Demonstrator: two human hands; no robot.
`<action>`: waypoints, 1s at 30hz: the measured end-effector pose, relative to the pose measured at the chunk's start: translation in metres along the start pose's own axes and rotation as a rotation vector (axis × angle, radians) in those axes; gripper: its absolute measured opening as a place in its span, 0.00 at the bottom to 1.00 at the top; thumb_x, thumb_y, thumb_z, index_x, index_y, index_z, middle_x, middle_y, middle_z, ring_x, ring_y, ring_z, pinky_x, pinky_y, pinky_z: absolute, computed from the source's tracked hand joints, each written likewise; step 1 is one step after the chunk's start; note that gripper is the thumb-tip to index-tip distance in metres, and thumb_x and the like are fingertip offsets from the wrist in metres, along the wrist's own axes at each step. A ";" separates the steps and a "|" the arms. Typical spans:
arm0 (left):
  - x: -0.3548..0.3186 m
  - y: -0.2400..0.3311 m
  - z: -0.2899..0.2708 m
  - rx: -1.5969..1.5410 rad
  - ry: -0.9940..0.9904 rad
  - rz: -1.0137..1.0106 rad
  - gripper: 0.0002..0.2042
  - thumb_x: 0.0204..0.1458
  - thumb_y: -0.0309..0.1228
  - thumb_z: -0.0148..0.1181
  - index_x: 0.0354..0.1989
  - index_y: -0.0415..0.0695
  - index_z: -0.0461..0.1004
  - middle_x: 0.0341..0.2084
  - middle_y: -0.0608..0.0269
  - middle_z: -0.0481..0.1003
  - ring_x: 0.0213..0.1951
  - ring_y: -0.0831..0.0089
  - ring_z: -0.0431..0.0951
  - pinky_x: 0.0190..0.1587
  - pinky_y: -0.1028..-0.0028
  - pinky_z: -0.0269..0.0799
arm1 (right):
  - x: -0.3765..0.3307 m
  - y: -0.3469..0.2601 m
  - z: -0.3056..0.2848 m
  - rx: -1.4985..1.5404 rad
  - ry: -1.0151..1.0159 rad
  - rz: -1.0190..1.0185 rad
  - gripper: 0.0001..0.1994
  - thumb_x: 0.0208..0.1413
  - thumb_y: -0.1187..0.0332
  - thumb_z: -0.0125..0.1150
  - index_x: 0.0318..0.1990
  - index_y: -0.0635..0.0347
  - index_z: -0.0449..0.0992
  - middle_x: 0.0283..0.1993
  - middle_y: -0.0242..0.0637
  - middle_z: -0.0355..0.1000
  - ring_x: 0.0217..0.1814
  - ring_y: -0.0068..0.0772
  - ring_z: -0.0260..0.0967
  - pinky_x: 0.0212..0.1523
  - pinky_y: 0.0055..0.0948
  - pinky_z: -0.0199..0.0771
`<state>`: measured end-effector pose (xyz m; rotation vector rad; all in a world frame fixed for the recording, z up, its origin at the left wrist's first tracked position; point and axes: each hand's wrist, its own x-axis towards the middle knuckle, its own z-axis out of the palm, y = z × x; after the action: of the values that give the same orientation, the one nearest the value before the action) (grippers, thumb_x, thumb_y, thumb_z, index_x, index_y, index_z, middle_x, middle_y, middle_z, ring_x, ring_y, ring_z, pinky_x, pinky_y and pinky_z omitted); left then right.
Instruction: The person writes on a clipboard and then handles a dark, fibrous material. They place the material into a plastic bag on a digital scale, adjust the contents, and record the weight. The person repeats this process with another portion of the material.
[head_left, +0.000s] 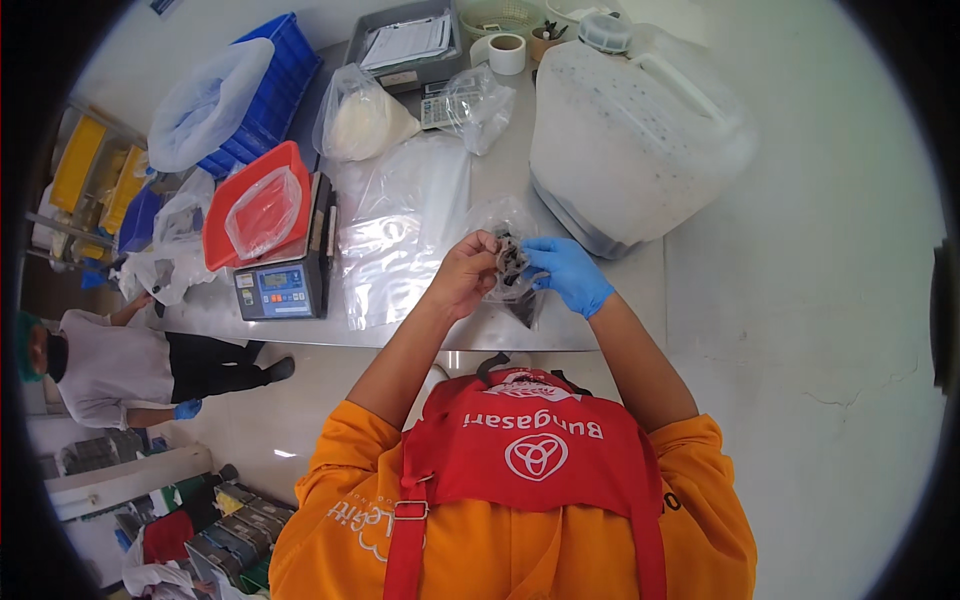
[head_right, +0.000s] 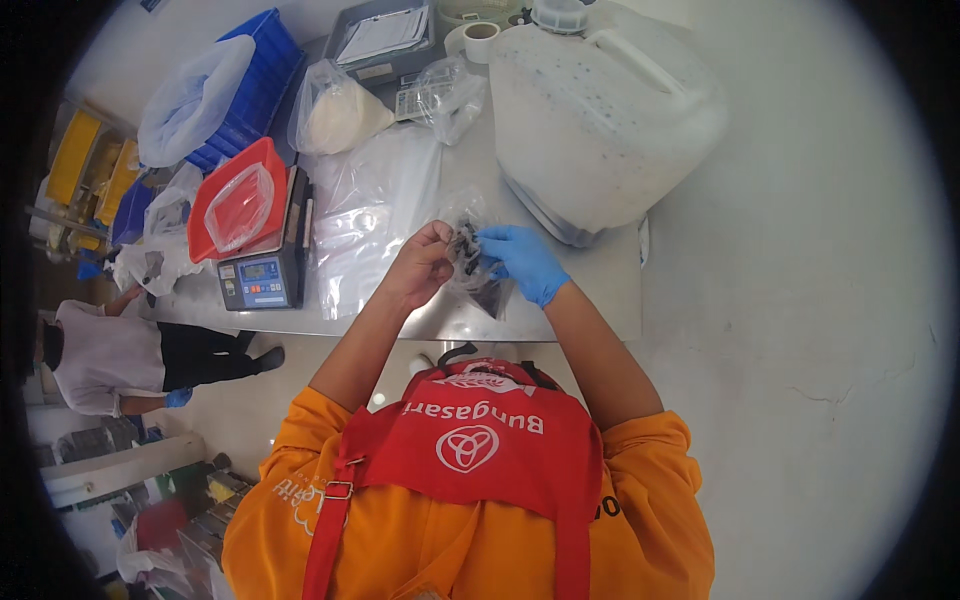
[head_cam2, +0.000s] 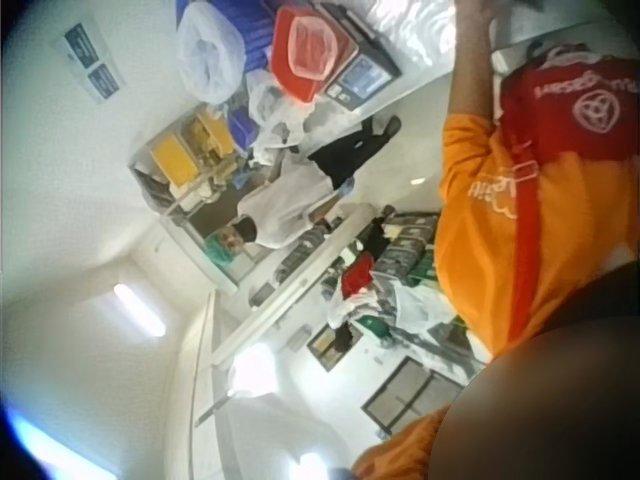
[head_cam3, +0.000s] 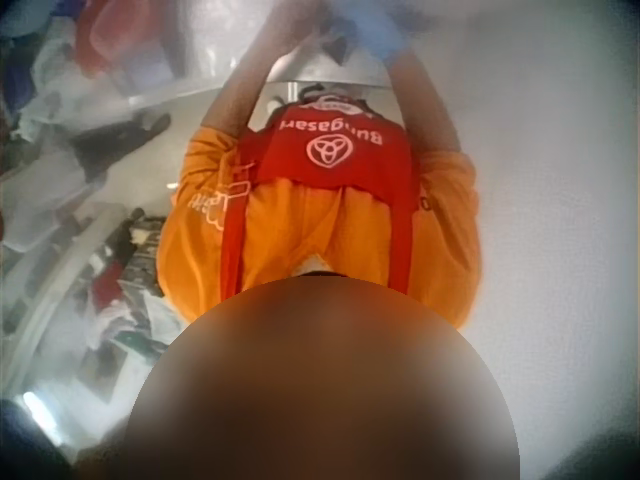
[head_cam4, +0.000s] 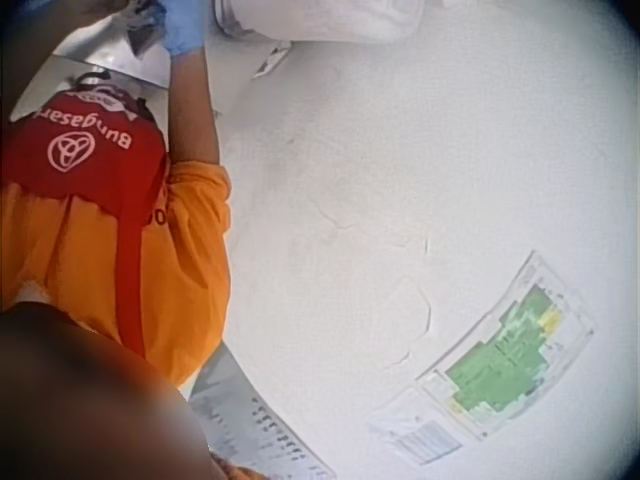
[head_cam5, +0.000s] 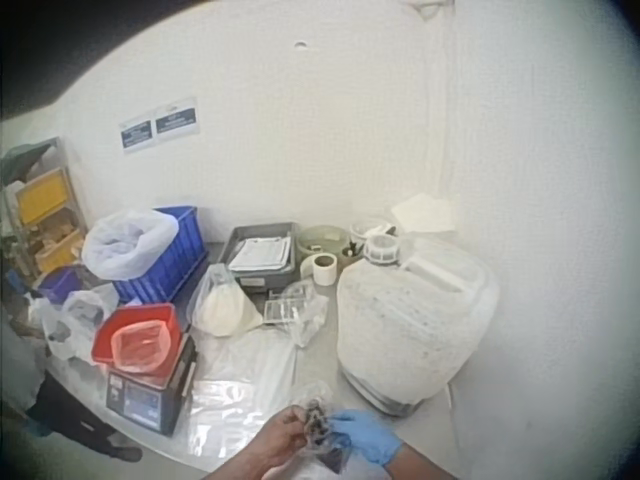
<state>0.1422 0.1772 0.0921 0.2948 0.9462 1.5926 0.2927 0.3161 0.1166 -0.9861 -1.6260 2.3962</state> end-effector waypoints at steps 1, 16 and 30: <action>0.000 0.002 0.002 0.000 0.003 -0.001 0.08 0.54 0.21 0.56 0.35 0.51 0.70 0.30 0.73 0.73 0.24 0.85 0.67 0.22 0.83 0.54 | 0.002 -0.001 0.000 -0.033 0.010 0.001 0.11 0.60 0.66 0.59 0.46 0.62 0.78 0.35 0.30 0.76 0.33 0.21 0.72 0.37 0.23 0.72; -0.007 -0.017 0.003 0.249 0.101 0.331 0.19 0.47 0.11 0.59 0.47 0.42 0.70 0.44 0.63 0.75 0.43 0.76 0.76 0.44 0.79 0.73 | 0.041 0.025 -0.001 0.095 -0.050 -0.056 0.06 0.57 0.68 0.59 0.30 0.59 0.77 0.25 0.28 0.70 0.24 0.19 0.65 0.27 0.22 0.65; 0.004 -0.024 -0.016 0.423 0.080 0.528 0.16 0.49 0.13 0.62 0.46 0.40 0.71 0.35 0.67 0.70 0.37 0.80 0.73 0.36 0.80 0.75 | 0.036 0.015 -0.005 0.047 -0.118 0.015 0.08 0.60 0.66 0.58 0.36 0.63 0.79 0.29 0.33 0.75 0.27 0.22 0.70 0.31 0.23 0.72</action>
<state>0.1474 0.1731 0.0637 0.8357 1.3439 1.8731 0.2714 0.3282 0.0861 -0.8678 -1.5956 2.5348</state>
